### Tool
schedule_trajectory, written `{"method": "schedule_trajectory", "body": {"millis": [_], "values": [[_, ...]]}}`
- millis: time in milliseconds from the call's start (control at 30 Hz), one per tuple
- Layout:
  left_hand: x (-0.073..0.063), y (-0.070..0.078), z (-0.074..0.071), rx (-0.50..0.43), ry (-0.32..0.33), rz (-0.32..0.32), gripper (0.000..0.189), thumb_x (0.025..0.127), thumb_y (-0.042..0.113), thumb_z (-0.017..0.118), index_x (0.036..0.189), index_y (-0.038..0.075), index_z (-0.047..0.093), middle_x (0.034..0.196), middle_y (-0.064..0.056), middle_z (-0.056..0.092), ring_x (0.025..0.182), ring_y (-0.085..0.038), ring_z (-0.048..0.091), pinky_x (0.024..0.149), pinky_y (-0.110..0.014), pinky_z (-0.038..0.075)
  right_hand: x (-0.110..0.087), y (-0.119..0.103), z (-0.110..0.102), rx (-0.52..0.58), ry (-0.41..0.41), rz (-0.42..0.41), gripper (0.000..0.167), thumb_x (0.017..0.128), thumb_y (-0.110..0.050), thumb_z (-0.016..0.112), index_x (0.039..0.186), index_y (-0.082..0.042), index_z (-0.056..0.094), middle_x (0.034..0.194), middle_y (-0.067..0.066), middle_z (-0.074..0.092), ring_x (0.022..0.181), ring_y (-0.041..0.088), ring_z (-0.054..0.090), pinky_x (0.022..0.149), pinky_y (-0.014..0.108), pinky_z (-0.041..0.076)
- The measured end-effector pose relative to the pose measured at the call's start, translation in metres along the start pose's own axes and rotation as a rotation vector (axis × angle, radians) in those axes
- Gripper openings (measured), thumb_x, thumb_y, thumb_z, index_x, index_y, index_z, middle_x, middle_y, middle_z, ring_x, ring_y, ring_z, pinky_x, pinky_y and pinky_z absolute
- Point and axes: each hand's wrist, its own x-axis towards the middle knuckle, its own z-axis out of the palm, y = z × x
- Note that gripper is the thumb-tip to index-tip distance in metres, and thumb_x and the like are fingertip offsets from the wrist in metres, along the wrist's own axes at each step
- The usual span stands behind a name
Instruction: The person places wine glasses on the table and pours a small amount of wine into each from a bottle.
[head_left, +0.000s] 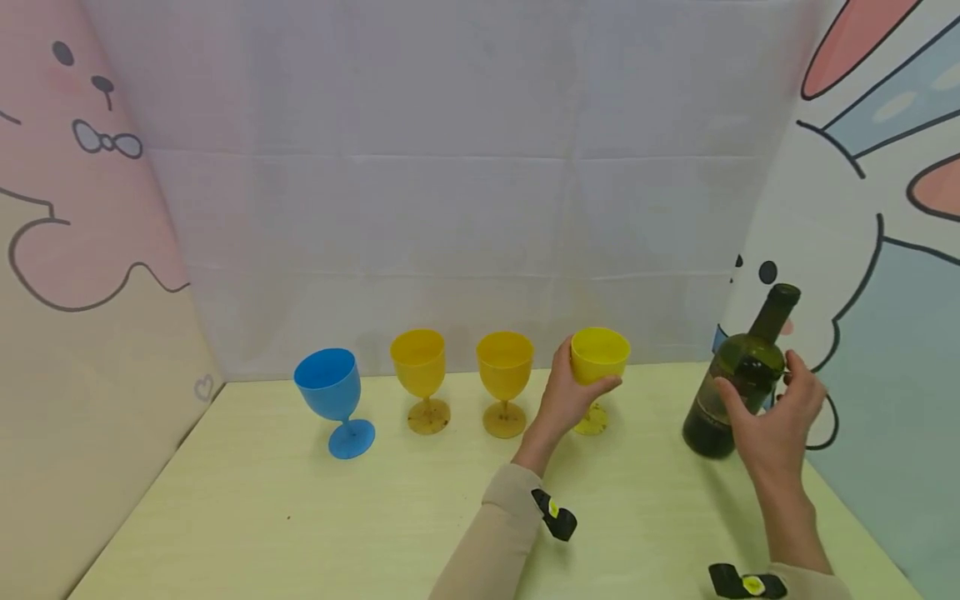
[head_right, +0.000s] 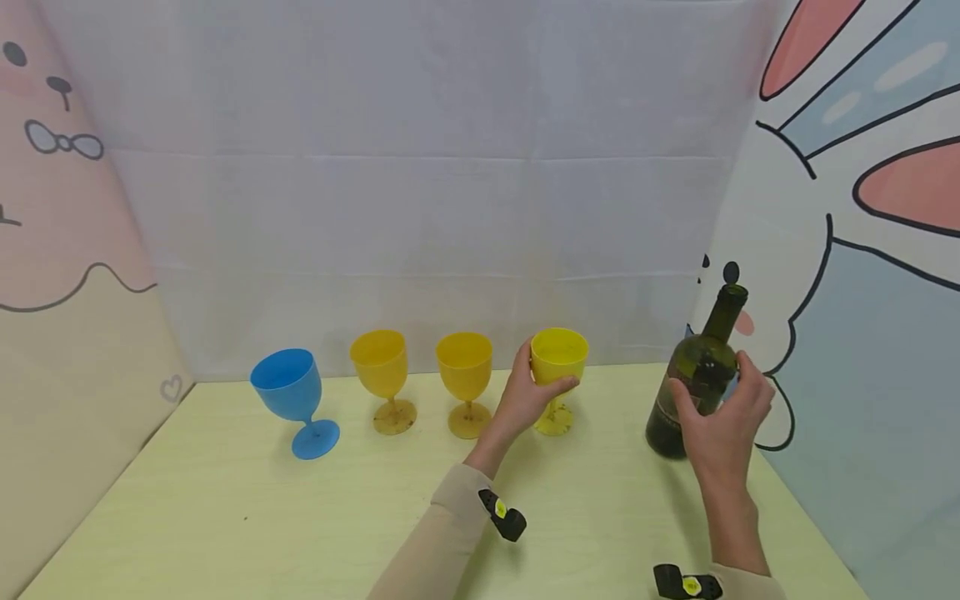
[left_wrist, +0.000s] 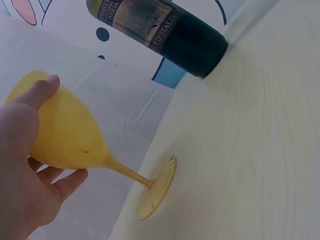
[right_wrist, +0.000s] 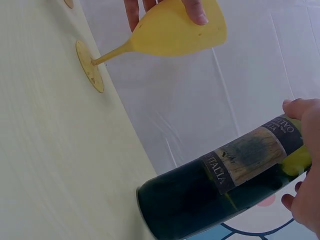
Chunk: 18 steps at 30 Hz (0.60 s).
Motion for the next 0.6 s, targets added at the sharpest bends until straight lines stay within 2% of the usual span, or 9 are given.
{"method": "schedule_trajectory", "body": {"millis": [67,300,600], "values": [[0.000,0.000,0.000,-0.011,0.007,0.003,0.092,0.081,0.048,0.079,0.154,0.030,0.026,0.145,0.007,0.044,0.122,-0.012,0.052,0.108,-0.042,0.043,0.000,0.002,0.001,0.016,-0.008,0.012,0.088,0.089,-0.025,0.074,0.158,-0.019,0.019,0.154,0.015,0.023,0.138,0.036,0.029,0.118,0.052,0.026],[0.001,-0.002,0.005,-0.065,0.033,-0.002,0.091,0.080,0.045,0.081,0.154,0.032,0.028,0.149,0.007,0.043,0.126,-0.013,0.050,0.111,-0.042,0.040,0.003,0.011,0.003,0.050,-0.029,0.046,0.094,0.086,-0.025,0.076,0.159,-0.022,0.016,0.156,0.016,0.023,0.142,0.038,0.030,0.121,0.051,0.023],[-0.003,-0.004,0.007,-0.116,0.064,-0.001,0.092,0.080,0.043,0.082,0.154,0.034,0.029,0.151,0.009,0.041,0.130,-0.013,0.048,0.113,-0.043,0.037,0.007,0.015,0.005,0.073,-0.094,0.192,0.097,0.089,-0.031,0.073,0.159,-0.029,0.007,0.163,0.007,0.016,0.147,0.033,0.026,0.121,0.052,0.024]]}}
